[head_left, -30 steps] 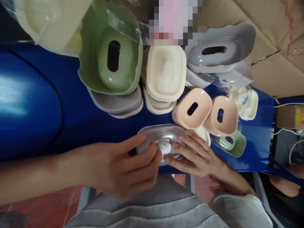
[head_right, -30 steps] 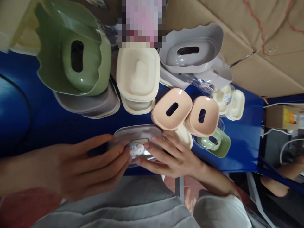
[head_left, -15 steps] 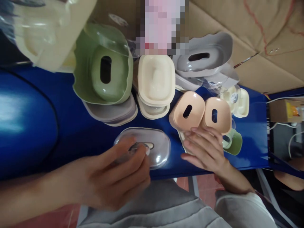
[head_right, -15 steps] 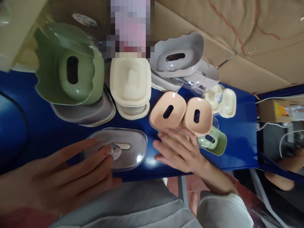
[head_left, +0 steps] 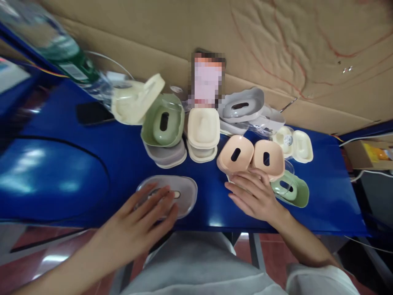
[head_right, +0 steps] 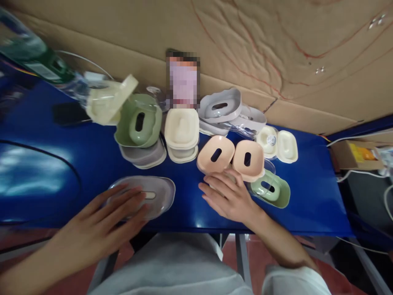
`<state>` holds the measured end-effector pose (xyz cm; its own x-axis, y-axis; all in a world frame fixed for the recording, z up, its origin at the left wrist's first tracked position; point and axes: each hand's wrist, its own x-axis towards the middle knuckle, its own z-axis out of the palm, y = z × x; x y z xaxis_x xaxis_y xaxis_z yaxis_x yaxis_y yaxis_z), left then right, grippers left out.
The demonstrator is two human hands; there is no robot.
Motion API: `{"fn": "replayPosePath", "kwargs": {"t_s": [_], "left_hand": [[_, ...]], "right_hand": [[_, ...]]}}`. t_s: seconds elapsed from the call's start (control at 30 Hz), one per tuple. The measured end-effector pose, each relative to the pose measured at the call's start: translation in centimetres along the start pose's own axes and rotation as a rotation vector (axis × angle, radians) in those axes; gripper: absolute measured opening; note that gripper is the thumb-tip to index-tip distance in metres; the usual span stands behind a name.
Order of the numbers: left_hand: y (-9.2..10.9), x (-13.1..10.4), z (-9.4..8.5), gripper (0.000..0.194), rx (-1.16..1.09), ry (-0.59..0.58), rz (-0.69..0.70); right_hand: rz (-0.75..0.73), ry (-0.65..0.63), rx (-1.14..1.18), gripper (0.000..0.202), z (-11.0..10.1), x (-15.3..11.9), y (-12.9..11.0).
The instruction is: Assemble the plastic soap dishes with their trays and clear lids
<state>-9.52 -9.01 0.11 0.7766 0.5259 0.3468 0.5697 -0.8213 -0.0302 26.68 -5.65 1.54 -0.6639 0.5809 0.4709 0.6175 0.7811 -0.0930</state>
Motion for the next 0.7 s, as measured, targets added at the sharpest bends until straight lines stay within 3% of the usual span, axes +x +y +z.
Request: {"fn": "replayPosePath", "kwargs": {"t_s": [0.13, 0.23, 0.4, 0.57, 0.7], "left_hand": [[-0.8, -3.4, -0.7, 0.024, 0.076, 0.039, -0.228], [-1.8, -5.2, -0.2, 0.033, 0.109, 0.095, -0.475], [-2.6, -5.2, 1.6, 0.058, 0.058, 0.111, -0.845], [-3.9, -2.8, 2.0, 0.053, 0.136, 0.266, -1.006], [-6.3, -2.6, 1.0, 0.055, 0.064, 0.297, -0.976]], "right_hand": [[-0.028, 0.001, 0.018, 0.021, 0.2, -0.1, -0.5], [-0.047, 0.019, 0.036, 0.018, 0.6, -0.2, -0.6], [-0.052, 0.074, 0.071, 0.014, 1.7, -0.4, 0.3], [-0.024, 0.130, 0.083, 0.014, 2.0, -0.5, 1.5], [0.019, 0.148, 0.062, 0.017, 1.8, -0.7, 2.0]]}}
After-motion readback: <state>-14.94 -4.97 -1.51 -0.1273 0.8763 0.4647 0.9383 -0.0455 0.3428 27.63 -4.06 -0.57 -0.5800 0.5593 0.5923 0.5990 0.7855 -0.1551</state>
